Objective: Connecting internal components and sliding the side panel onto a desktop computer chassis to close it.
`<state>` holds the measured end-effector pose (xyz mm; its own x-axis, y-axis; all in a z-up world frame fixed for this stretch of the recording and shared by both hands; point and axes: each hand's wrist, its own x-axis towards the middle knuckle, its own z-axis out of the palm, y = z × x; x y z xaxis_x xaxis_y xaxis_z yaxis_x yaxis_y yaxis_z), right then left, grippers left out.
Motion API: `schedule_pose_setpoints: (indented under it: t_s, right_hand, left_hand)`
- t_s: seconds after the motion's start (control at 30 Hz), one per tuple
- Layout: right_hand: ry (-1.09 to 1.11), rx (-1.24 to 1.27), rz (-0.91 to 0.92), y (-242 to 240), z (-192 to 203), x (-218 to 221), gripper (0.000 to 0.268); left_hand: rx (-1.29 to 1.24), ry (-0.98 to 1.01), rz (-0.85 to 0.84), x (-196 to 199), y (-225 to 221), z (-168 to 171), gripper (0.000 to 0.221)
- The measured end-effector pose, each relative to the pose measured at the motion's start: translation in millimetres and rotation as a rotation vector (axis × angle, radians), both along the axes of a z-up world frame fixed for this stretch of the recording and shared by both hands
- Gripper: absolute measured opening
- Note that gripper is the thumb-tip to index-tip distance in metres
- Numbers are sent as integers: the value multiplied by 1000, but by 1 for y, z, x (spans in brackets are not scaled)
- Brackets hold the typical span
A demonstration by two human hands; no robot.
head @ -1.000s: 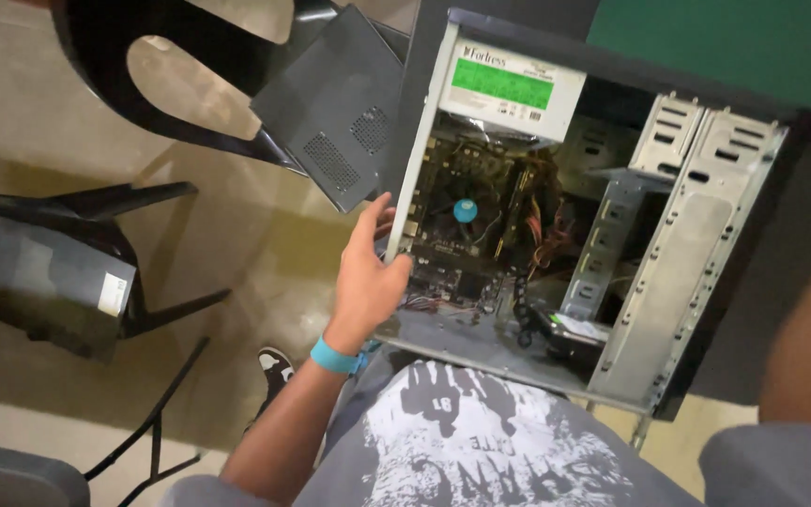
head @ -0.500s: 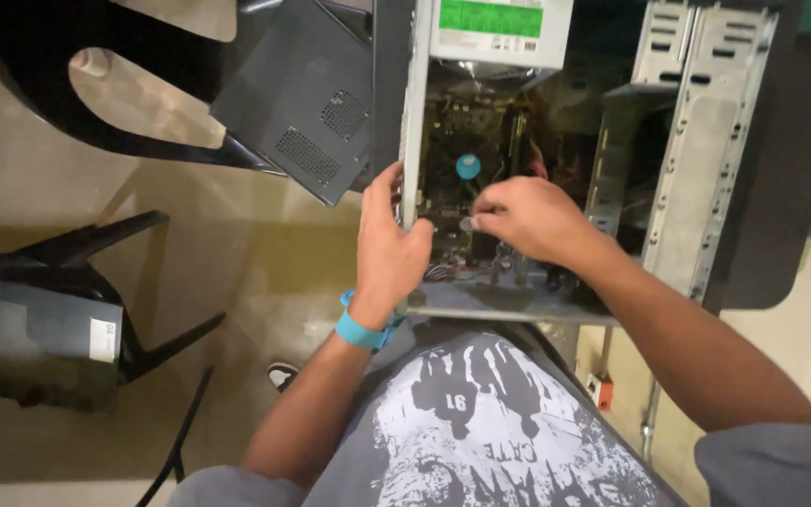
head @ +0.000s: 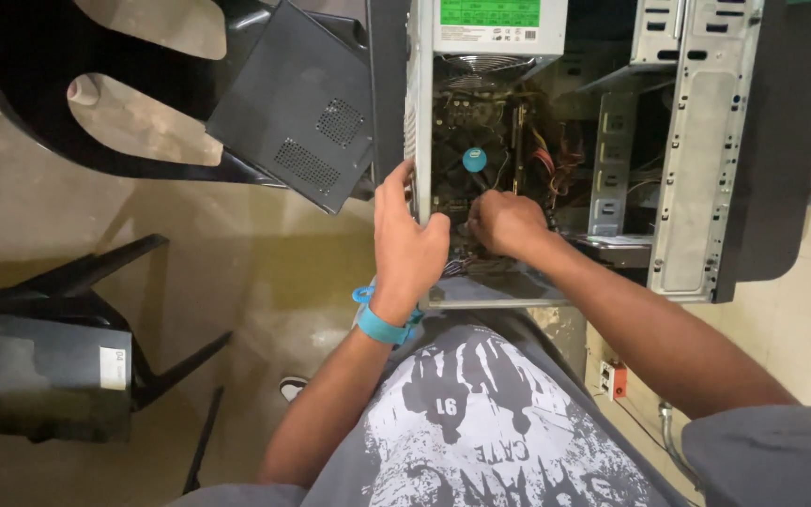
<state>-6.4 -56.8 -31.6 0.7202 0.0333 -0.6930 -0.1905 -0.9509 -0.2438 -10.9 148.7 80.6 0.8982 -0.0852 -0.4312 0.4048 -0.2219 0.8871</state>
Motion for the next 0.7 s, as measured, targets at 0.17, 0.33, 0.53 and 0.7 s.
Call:
schedule_pose_setpoints:
  t_s: [0.17, 0.33, 0.53, 0.7]
  right_hand:
    - [52, -38, -11, 8, 10, 4, 35]
    - [167, -74, -54, 13, 26, 9, 41]
    - [211, -3, -111, 17, 57, 16, 40]
    - [252, -71, -22, 11, 38, 15, 40]
  left_hand:
    - [9, 24, -20, 1, 0, 1, 77]
    - [-20, 24, -17, 1, 1, 6, 76]
    - [-8, 16, 1, 1, 1, -1, 78]
    - [-28, 7, -1, 1, 2, 3, 78]
